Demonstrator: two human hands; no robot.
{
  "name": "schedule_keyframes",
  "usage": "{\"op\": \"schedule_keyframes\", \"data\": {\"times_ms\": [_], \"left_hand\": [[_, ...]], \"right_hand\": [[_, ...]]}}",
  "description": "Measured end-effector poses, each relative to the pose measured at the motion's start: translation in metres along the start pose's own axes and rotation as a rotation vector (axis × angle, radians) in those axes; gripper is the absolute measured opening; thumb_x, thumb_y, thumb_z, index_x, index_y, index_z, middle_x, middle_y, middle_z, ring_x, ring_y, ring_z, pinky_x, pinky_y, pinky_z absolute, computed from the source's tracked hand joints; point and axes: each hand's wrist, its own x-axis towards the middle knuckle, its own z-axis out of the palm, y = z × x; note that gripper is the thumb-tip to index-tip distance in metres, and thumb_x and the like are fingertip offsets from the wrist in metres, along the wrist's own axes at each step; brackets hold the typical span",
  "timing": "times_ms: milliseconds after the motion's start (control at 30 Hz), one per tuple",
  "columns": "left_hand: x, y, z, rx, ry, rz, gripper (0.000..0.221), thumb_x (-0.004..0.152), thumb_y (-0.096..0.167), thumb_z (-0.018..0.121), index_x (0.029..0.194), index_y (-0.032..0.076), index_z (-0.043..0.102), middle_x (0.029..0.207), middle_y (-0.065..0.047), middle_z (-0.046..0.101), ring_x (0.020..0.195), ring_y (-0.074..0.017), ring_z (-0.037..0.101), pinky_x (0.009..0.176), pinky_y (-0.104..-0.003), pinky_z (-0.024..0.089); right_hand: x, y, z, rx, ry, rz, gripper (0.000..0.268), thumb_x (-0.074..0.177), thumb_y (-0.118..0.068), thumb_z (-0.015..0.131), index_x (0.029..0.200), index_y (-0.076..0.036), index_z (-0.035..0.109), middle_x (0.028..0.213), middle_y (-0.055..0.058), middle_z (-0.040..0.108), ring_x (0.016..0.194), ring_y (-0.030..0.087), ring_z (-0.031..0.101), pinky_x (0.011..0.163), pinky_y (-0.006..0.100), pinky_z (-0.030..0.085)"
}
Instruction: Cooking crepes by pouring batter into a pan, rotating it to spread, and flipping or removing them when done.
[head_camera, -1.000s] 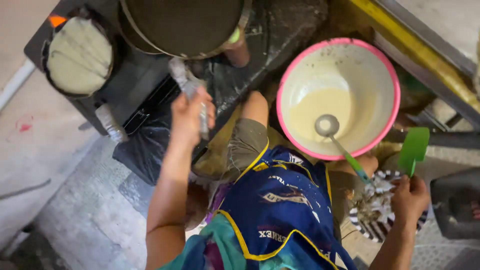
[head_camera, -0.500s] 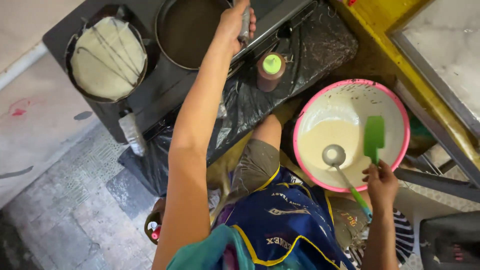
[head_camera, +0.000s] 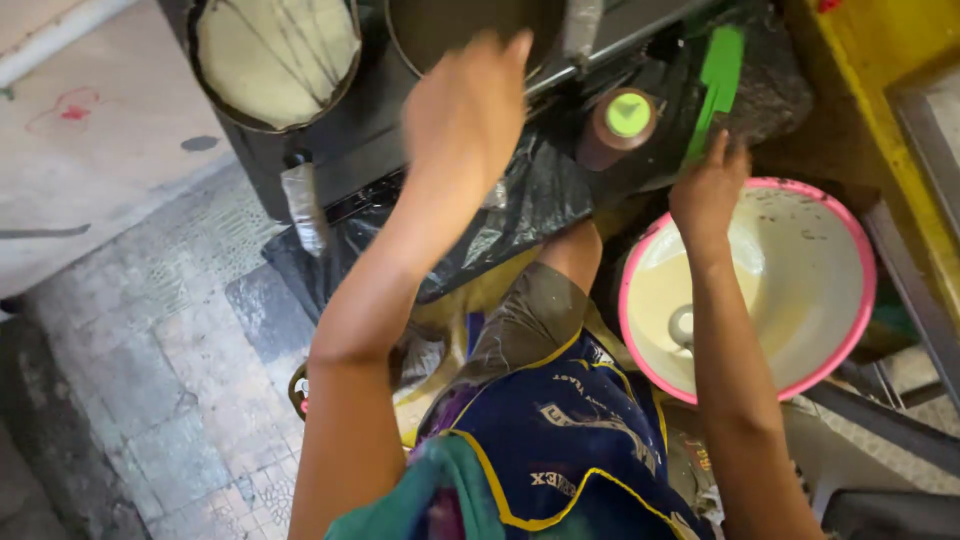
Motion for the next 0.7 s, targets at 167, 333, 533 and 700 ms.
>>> {"op": "schedule_keyframes", "data": {"times_ms": [167,333,533,700], "left_hand": [[-0.107,-0.139,-0.053,0.177,0.270,-0.309,0.056,0.103,0.063,0.056,0.126,0.012,0.066,0.100,-0.016,0.072,0.096,-0.0445,0.071,0.083,-0.059,0.053],[-0.106,-0.264,0.002,-0.468,0.129,-0.434,0.054,0.102,0.056,0.069,0.128,0.009,0.059,0.103,-0.018,0.074,0.099,-0.0392,0.072,0.088,-0.053,0.054],[-0.077,-0.301,0.067,-1.630,-0.200,-0.590,0.038,0.093,0.046,0.071,0.110,0.012,0.066,0.082,-0.011,0.071,0.066,-0.0240,0.073,0.056,-0.029,0.060],[-0.067,-0.279,0.065,-1.553,0.106,-0.433,0.045,0.096,0.045,0.073,0.082,0.005,0.060,0.051,-0.003,0.046,0.030,-0.0088,0.039,0.028,-0.019,0.030]], "right_hand": [[-0.126,-0.092,-0.031,0.134,0.073,-0.128,0.034,0.087,-0.008,0.076,0.119,-0.007,0.066,0.106,0.018,0.063,0.098,0.042,0.066,0.085,0.048,0.053],[-0.170,-0.267,-0.024,0.174,-0.100,-0.588,0.061,0.089,-0.064,0.065,0.140,-0.032,0.060,0.091,-0.001,0.072,0.071,0.018,0.074,0.058,0.032,0.058],[-0.122,-0.384,0.072,-0.271,0.164,-0.613,0.090,0.064,-0.070,0.082,0.126,-0.006,0.062,0.106,0.021,0.068,0.091,0.034,0.072,0.063,0.035,0.061],[-0.097,-0.386,0.108,0.126,-0.476,-0.316,0.052,0.098,-0.060,0.051,0.088,-0.013,0.069,0.075,0.012,0.074,0.072,0.037,0.076,0.059,0.050,0.060]]}}
